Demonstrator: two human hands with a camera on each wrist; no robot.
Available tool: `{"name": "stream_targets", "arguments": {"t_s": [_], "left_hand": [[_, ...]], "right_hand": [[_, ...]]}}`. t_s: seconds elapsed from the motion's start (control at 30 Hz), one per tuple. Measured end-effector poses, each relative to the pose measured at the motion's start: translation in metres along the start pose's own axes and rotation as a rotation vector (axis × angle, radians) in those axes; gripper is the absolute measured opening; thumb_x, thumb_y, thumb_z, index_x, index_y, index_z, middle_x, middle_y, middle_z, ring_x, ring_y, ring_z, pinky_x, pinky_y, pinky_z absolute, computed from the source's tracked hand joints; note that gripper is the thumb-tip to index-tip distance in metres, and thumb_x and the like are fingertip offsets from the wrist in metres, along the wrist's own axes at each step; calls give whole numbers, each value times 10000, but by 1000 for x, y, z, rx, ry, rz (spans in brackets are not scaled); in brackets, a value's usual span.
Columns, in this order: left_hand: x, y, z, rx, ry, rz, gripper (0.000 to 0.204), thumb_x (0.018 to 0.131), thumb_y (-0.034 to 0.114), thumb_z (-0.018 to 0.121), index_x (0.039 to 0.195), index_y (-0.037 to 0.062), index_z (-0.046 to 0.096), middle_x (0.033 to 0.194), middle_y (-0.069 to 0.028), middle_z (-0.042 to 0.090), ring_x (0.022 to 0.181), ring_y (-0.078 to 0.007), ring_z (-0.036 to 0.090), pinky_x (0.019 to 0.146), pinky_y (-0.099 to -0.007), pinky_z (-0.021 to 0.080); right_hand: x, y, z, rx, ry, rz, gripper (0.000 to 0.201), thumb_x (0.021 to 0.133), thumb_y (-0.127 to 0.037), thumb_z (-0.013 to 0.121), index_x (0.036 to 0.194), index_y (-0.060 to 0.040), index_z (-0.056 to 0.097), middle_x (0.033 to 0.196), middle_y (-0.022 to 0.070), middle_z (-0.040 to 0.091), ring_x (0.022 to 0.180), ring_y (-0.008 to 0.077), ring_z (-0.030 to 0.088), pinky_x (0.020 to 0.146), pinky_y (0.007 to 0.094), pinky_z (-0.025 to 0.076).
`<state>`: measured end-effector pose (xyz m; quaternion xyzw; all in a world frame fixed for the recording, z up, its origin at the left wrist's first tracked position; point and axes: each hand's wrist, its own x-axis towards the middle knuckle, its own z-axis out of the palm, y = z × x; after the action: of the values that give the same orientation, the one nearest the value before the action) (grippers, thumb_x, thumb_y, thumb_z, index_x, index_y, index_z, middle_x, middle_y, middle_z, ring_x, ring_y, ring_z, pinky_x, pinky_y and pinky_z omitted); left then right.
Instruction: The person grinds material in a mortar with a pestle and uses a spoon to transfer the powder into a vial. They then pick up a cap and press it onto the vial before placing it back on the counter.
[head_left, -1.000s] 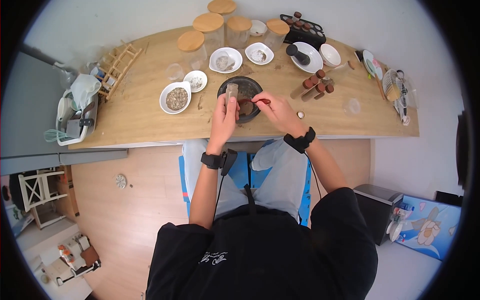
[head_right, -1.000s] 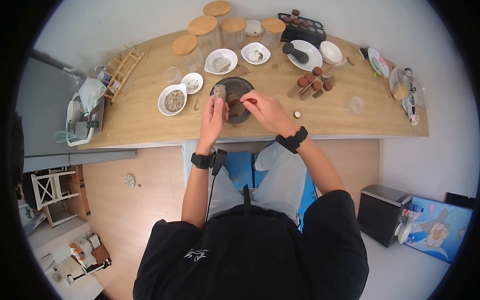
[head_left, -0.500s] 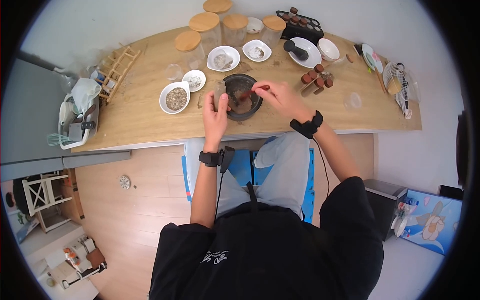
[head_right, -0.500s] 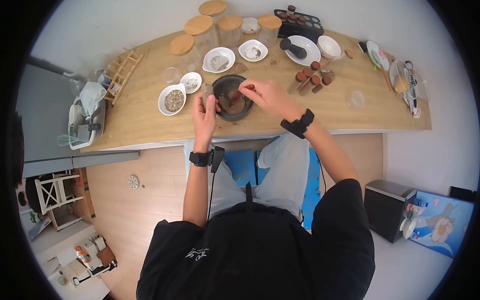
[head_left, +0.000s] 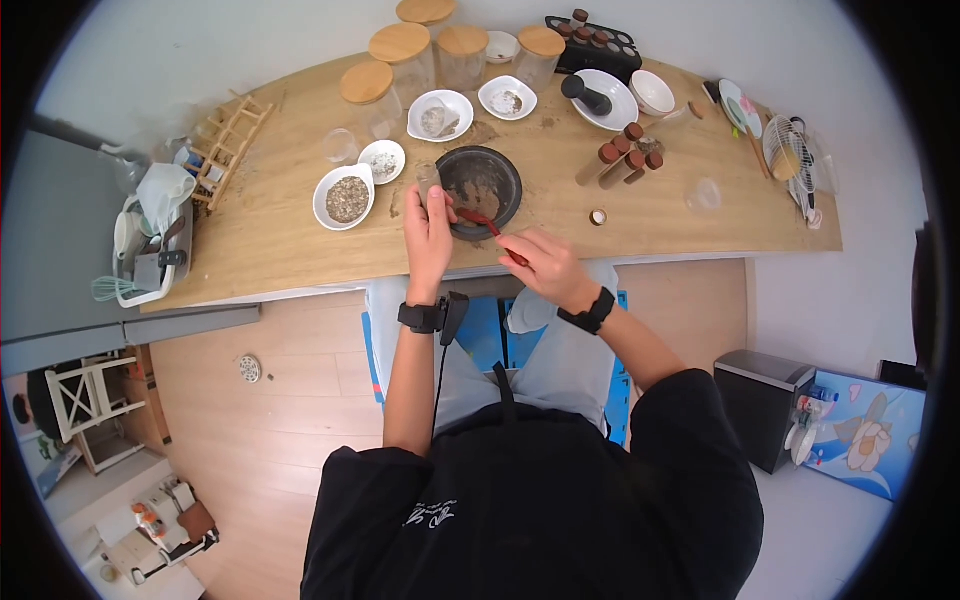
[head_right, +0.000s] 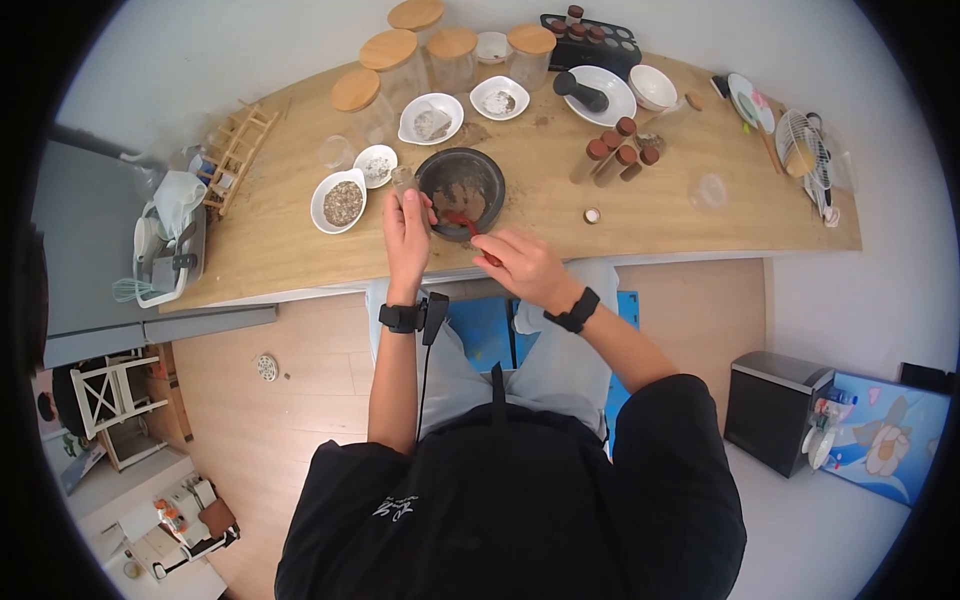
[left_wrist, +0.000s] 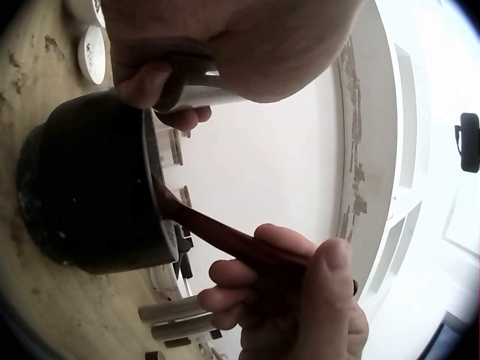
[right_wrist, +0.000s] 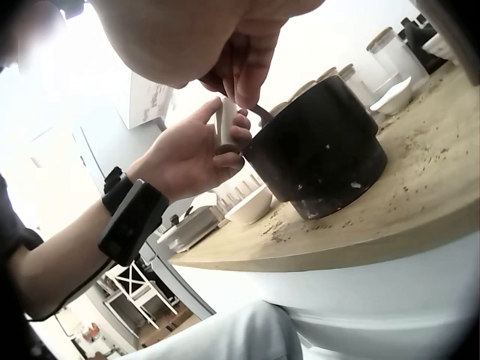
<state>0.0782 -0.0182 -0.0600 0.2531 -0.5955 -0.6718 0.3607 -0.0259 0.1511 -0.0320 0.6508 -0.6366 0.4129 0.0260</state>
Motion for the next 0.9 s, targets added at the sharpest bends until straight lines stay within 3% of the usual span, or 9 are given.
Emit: {"name": "stream_targets", "arguments": {"t_s": [0.07, 0.1, 0.17, 0.2, 0.27, 0.37, 0.7, 0.77, 0.9], "left_hand": [[-1, 1, 1, -38, 6, -23, 223, 1064, 253, 473, 1002, 42, 507, 832, -13, 536, 693, -64, 498, 633, -223, 430], [-1, 0, 1, -41, 1, -23, 223, 1064, 253, 473, 1002, 42, 507, 832, -13, 536, 693, -64, 498, 633, -223, 430], [-1, -1, -1, -6, 1, -23, 228, 1066, 259, 469, 1008, 41, 506, 826, -9, 527, 694, -63, 497, 635, -222, 425], [0, 0, 1, -7, -5, -22, 228, 1066, 259, 469, 1008, 41, 506, 826, -9, 527, 694, -63, 497, 635, -222, 425], [-2, 4, 3, -38, 45, 10, 240, 1067, 269, 468, 989, 45, 502, 822, -7, 522, 693, -61, 493, 633, -222, 416], [-1, 3, -3, -12, 35, 7, 250, 1067, 275, 467, 959, 52, 495, 820, -7, 522, 684, -61, 490, 616, -224, 406], [-5, 11, -4, 31, 16, -21, 239, 1051, 266, 510, 979, 38, 506, 825, -13, 532, 680, -57, 493, 581, -210, 401], [-9, 15, 4, 38, 114, 33, 233, 1027, 228, 563, 1084, 5, 526, 834, -17, 536, 685, -64, 498, 598, -213, 413], [-9, 12, -2, 88, 64, 4, 292, 992, 182, 619, 1182, -20, 529, 896, -63, 594, 734, -118, 556, 660, -255, 465]], "right_hand": [[-6, -7, 13, 84, 127, 219, 226, 823, -40, 743, 1033, -4, 666, 819, 102, 643, 684, 230, 634, 597, 331, 493], [-10, -8, 23, 78, 129, 220, 226, 823, -40, 743, 1033, -4, 666, 819, 102, 643, 684, 230, 634, 597, 331, 493], [-15, -12, 45, 206, 433, 410, 145, 948, -33, 627, 1061, 36, 684, 844, 115, 694, 647, 150, 644, 601, 266, 516], [-15, -15, 54, 203, 438, 410, 145, 948, -33, 627, 1061, 36, 684, 844, 115, 694, 647, 150, 644, 601, 266, 516], [-15, -25, 67, 502, 661, 711, 210, 1009, -105, 564, 1076, 65, 667, 843, 118, 705, 686, 145, 662, 633, 267, 541], [-10, -26, 75, 692, 791, 842, 270, 1023, -184, 563, 1058, 66, 658, 807, 100, 695, 661, 123, 635, 624, 260, 535], [0, 16, 69, 876, 847, 991, 313, 1052, -265, 506, 1036, 21, 632, 807, 79, 677, 670, 119, 620, 605, 242, 487], [1, 24, 64, 875, 869, 937, 303, 1047, -267, 517, 1033, 17, 621, 791, 63, 651, 630, 102, 591, 557, 232, 465], [7, 38, 38, 842, 873, 936, 304, 1055, -282, 495, 1018, 1, 601, 782, 53, 642, 623, 97, 580, 547, 225, 447]]}}
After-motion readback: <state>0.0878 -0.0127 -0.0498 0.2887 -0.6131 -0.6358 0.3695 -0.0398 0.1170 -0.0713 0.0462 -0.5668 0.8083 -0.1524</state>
